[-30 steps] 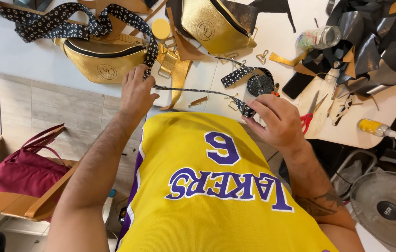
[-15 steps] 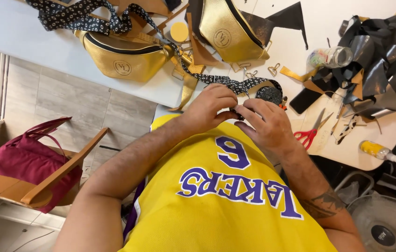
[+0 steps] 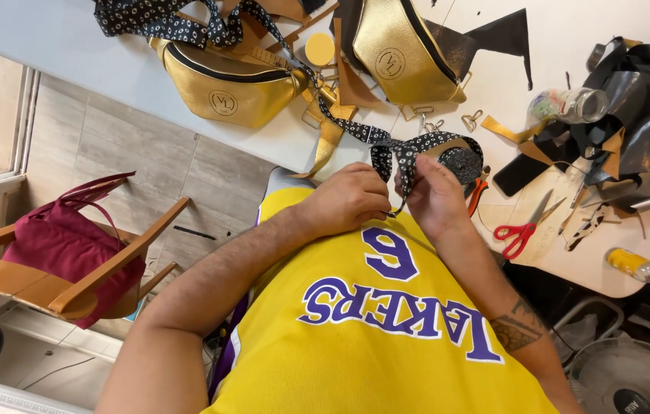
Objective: Attaching a patterned strap and metal hardware to a gold fanny pack in a workshop.
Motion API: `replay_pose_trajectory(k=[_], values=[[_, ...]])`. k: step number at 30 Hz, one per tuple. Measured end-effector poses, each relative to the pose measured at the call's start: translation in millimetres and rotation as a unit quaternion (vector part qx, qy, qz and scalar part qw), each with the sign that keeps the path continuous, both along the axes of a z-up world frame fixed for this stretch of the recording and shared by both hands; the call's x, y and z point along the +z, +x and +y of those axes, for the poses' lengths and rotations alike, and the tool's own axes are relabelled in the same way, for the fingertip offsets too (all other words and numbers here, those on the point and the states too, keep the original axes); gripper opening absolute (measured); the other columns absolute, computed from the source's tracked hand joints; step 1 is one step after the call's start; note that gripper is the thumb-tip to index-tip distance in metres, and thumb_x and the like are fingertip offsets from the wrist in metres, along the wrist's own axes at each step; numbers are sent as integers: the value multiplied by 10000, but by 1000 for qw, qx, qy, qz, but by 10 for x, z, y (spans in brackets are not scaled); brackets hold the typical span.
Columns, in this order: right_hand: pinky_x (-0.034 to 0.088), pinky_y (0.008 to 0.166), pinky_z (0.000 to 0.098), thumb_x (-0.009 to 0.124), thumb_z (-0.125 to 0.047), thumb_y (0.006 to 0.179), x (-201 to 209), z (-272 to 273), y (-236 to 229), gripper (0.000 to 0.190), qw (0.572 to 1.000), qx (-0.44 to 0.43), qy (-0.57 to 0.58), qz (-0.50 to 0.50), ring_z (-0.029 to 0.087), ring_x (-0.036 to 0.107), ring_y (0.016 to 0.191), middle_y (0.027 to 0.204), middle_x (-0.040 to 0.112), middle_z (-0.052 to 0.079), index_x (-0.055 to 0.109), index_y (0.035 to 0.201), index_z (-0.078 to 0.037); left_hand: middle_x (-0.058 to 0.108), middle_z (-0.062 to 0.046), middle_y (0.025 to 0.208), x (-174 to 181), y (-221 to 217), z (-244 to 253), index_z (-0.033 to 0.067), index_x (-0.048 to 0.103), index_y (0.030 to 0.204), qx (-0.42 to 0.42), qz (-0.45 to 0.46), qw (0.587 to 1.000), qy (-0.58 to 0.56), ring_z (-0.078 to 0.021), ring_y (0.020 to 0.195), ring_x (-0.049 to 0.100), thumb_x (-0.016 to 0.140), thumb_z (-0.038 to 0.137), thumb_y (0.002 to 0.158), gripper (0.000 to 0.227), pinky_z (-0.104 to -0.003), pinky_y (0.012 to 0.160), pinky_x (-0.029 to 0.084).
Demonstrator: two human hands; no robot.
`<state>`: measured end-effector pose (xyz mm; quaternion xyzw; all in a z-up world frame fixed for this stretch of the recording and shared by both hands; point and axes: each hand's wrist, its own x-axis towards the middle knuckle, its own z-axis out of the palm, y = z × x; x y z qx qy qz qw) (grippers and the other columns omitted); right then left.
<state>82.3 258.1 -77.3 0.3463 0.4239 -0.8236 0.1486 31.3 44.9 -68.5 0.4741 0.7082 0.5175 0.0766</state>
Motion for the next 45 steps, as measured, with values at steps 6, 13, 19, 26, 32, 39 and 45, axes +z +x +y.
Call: replay_pose_trajectory(k=[6, 13, 19, 26, 32, 39, 45], values=[[618, 766, 416, 581, -53, 1007, 445, -18, -216, 107, 993, -27, -43, 105, 345, 743, 804, 861, 678, 238, 615, 1108, -65, 670, -52, 943, -45, -22, -231, 121, 691, 909, 44, 8, 999, -19, -264, 953, 689, 739, 298, 963, 191, -495, 1003, 487], [649, 801, 501, 548, 38, 987, 754, -311, -277, 150, 978, -12, -37, 206, 417, 750, 879, 928, 682, 327, 571, 1129, -6, 655, -70, 1121, 46, 42, -363, 108, 751, 981, 198, -98, 973, -61, -300, 1133, 645, 845, 156, 857, 162, -492, 999, 508], [630, 900, 529, 556, 34, 966, 915, -480, -371, 160, 971, 0, -32, 235, 410, 745, 966, 1003, 692, 331, 582, 1119, -6, 528, -194, 1284, -230, 168, -334, 102, 511, 1478, 275, -449, 849, -54, -368, 1223, 587, 782, 63, 863, 673, -485, 1036, 514], [645, 805, 511, 552, 19, 952, 1025, -597, -287, 129, 966, 52, -51, 249, 421, 747, 835, 896, 673, 364, 564, 1081, 17, 689, -248, 1074, -44, -58, -27, 74, 151, 1621, 213, -777, 569, 165, -377, 954, 741, 545, 489, 1048, 810, -530, 810, 625], [659, 655, 484, 547, 31, 956, 1159, -520, -21, 103, 963, 55, -68, 255, 422, 752, 699, 841, 665, 390, 553, 1058, 46, 609, -324, 1205, -290, -297, 195, 148, 191, 1648, 277, -719, 590, 241, -417, 989, 723, 596, -94, 949, 843, -468, 805, 662], [670, 605, 479, 556, 28, 941, 1357, -232, 277, 128, 968, 28, -54, 243, 435, 758, 666, 832, 654, 399, 558, 1064, 62, 633, -368, 1268, -196, -811, -178, 88, 270, 1567, 246, -657, 601, 383, -447, 977, 745, 519, -189, 958, 714, -473, 811, 669], [633, 608, 427, 591, -14, 987, 1514, -40, 399, 166, 977, 51, -63, 195, 392, 708, 654, 943, 688, 281, 606, 1148, 22, 694, -350, 1173, 197, -1313, -430, 35, 464, 1462, 348, -663, 553, 365, -375, 801, 735, 495, -156, 974, 525, -466, 765, 639]])
